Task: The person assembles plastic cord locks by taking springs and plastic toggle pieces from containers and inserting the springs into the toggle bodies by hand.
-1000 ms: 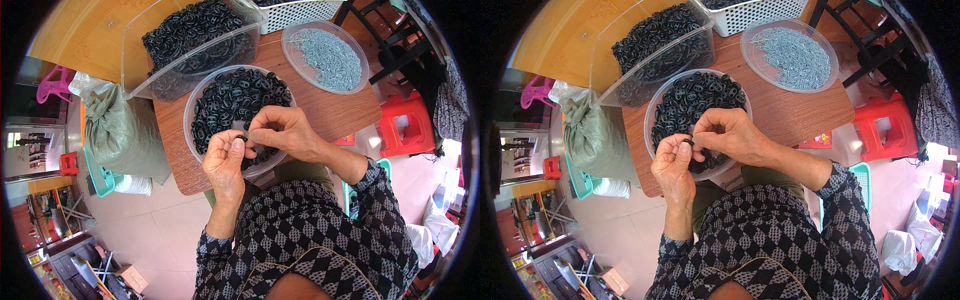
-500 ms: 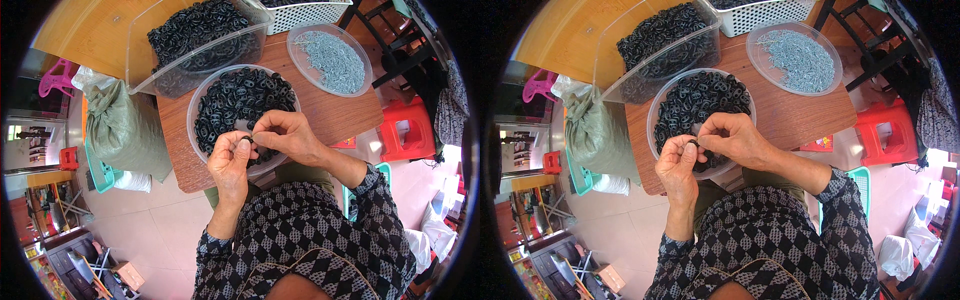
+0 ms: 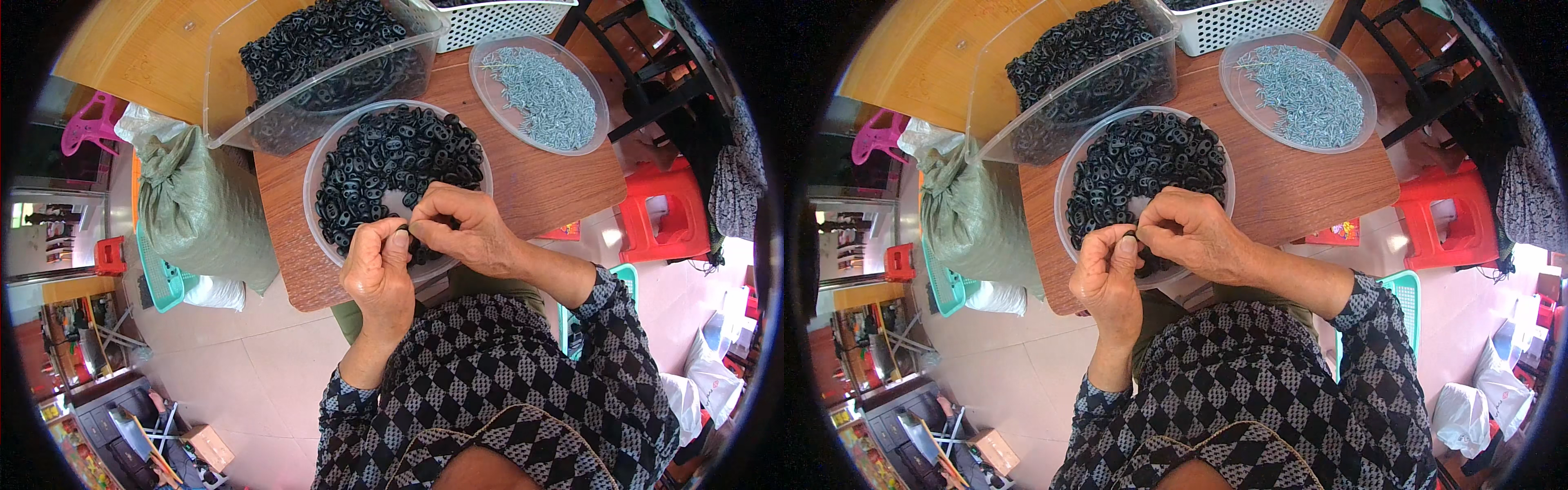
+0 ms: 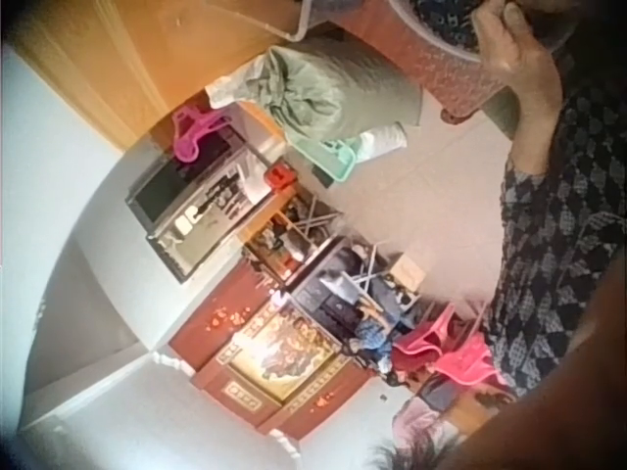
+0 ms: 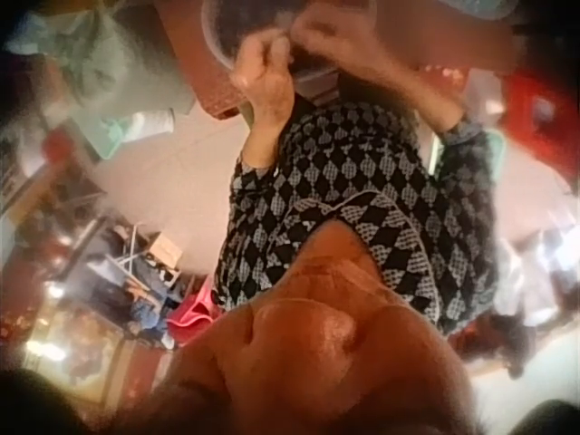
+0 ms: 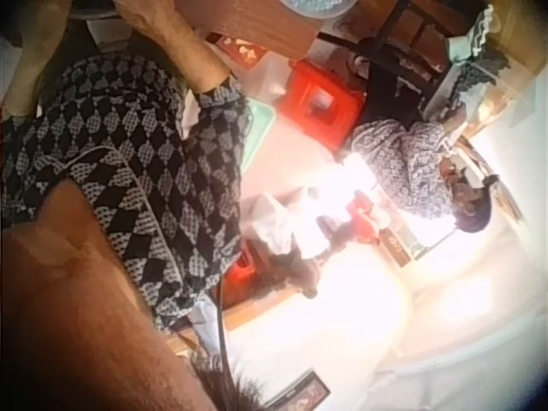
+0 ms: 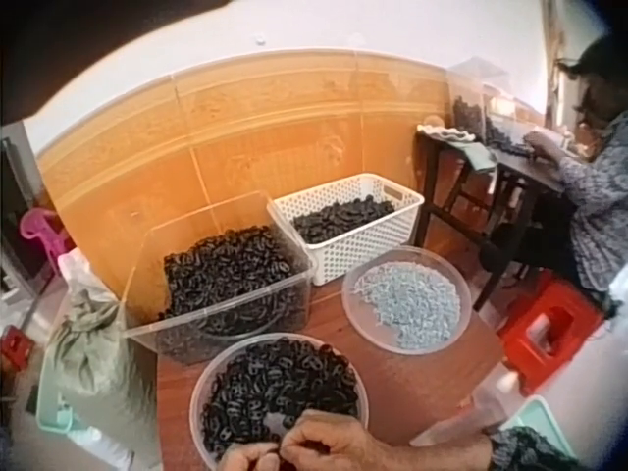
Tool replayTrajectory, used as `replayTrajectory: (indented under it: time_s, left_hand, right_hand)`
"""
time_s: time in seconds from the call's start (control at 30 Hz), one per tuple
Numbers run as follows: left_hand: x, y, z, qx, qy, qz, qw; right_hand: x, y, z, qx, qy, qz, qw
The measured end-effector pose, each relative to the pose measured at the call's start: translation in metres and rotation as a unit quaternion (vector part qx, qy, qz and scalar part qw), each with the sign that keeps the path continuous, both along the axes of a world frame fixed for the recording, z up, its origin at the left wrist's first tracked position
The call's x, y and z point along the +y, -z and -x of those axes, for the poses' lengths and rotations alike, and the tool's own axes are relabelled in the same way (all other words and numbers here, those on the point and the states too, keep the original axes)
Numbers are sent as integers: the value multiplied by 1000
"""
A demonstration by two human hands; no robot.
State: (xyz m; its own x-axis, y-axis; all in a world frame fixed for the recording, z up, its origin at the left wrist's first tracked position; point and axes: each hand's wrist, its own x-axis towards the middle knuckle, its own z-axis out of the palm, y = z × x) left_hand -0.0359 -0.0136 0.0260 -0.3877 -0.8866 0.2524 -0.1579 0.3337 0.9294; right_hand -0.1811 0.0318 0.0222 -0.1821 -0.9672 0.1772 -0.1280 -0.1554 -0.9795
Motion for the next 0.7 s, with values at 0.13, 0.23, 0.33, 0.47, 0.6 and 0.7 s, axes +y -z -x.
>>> replayTrajectory:
  time_s: [0.13,0.23,0.33,0.47,0.6,0.7]
  left_hand:
    - [-2,3,-3,-6,2,12,1000]
    - [-4,3,-4,-15,12,27,999]
    - [-5,-1,-2,45,8,-125,991]
    - [-11,0,-3,119,22,-189,975]
    - [-12,-1,-5,113,15,-185,976]
    - [-7,-2,-3,103,8,-166,981]
  right_hand:
    - [-1,0,-2,-5,0,-14,1000]
    - [-4,3,-1,73,5,22,997]
    - [-8,9,-3,136,38,93,986]
    - [-11,7,-6,149,50,120,980]
    - [-10,4,-6,137,51,120,982]
    - [-9,2,-5,140,39,94,985]
